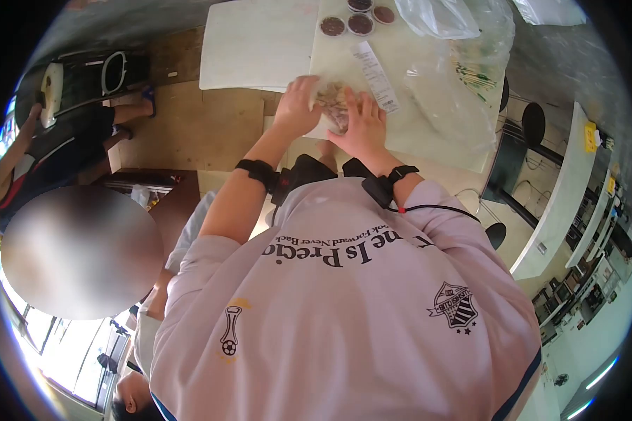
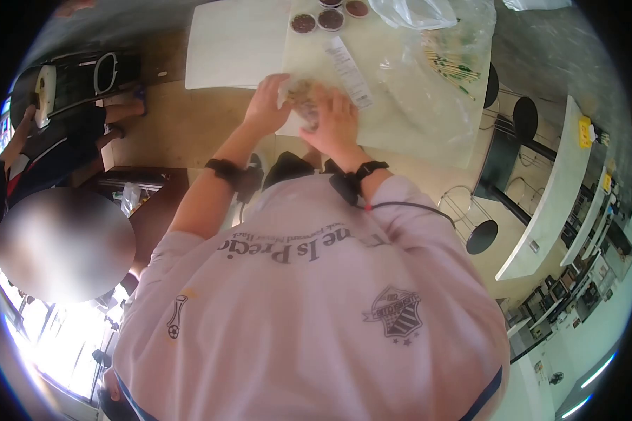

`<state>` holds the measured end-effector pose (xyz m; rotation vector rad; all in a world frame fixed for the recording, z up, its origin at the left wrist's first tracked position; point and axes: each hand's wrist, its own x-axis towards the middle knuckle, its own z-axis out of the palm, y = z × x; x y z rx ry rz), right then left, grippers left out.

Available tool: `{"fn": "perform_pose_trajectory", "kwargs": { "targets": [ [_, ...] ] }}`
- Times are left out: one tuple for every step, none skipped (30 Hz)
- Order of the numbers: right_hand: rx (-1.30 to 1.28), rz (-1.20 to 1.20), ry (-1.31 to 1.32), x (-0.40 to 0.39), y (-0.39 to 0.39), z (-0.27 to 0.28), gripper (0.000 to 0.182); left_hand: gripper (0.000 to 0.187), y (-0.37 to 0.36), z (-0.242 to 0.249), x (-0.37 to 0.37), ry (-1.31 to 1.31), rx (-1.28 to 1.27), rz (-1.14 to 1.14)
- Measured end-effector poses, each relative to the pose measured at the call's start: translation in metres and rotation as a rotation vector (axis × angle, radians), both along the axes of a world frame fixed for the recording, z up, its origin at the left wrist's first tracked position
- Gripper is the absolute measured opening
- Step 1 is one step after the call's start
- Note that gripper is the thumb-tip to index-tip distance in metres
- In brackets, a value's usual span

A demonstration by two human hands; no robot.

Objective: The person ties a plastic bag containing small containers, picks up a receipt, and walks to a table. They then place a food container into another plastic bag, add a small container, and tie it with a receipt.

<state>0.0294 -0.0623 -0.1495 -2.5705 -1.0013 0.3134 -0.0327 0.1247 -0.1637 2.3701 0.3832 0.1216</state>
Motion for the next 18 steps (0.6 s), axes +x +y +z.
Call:
{"fn": "perform_pose_trajectory", "kwargs": {
  "targets": [
    [-0.014, 0.005, -0.012, 0.001, 0.001, -0.001, 0.104, 0.041, -0.004, 0.004, 0.009, -0.002, -0.011, -0.001],
    [-0.031, 0.012, -0.025, 0.001, 0.001, -0.001, 0.104, 0.048, -0.009, 0.007, 0.020, 0.035, 0.071, -0.118],
    [-0.047, 0.014, -0.027, 0.002, 0.000, -0.001, 0.104, 0.055, -0.015, 0.003, 0.025, 0.071, 0.151, -0.235],
    [-0.062, 0.031, -0.040, 0.002, 0.000, -0.001, 0.103, 0.055, -0.018, -0.002, 0.026, 0.068, 0.135, -0.233],
    [-0.073, 0.048, -0.055, 0.004, 0.001, -0.002, 0.103, 0.055, -0.020, -0.006, 0.027, 0.053, 0.187, -0.238],
    [-0.083, 0.050, -0.058, 0.005, 0.001, -0.004, 0.103, 0.056, -0.020, -0.010, 0.030, 0.037, 0.241, -0.242],
    [-0.073, 0.057, -0.062, 0.004, 0.001, -0.006, 0.102, 0.056, -0.019, -0.013, 0.031, 0.034, 0.233, -0.243],
    [-0.062, 0.063, -0.063, 0.003, 0.000, -0.008, 0.101, 0.057, -0.019, -0.015, 0.031, 0.031, 0.274, -0.242],
    [-0.071, 0.065, -0.056, 0.001, -0.001, -0.009, 0.101, 0.058, -0.022, -0.016, 0.027, 0.034, 0.313, -0.238],
    [-0.073, 0.059, -0.043, 0.001, 0.000, -0.010, 0.101, 0.058, -0.024, -0.016, 0.026, 0.037, 0.308, -0.235],
    [-0.068, 0.051, -0.036, 0.003, 0.003, -0.009, 0.101, 0.058, -0.023, -0.015, 0.026, 0.045, 0.300, -0.235],
    [-0.064, 0.053, -0.040, 0.004, 0.004, -0.008, 0.101, 0.059, -0.021, -0.015, 0.027, 0.052, 0.295, -0.237],
    [-0.097, 0.047, -0.002, 0.004, 0.005, -0.007, 0.101, 0.059, -0.020, -0.014, 0.028, 0.048, 0.301, -0.234],
    [-0.131, 0.039, 0.037, 0.003, 0.004, -0.004, 0.101, 0.062, -0.020, -0.013, 0.027, 0.051, 0.223, -0.220],
    [-0.125, 0.040, 0.031, 0.003, 0.004, 0.000, 0.101, 0.065, -0.019, -0.011, 0.028, 0.052, 0.148, -0.206],
    [-0.130, 0.035, 0.068, 0.005, 0.004, 0.005, 0.103, 0.065, -0.019, -0.008, 0.027, 0.045, 0.157, -0.206],
    [-0.133, 0.027, 0.103, 0.006, 0.005, 0.010, 0.105, 0.065, -0.017, -0.005, 0.024, 0.070, 0.037, -0.046],
    [-0.123, 0.023, 0.093, 0.007, 0.004, 0.013, 0.105, 0.065, -0.015, 0.001, 0.020, 0.093, -0.085, 0.114]
  ]
}}
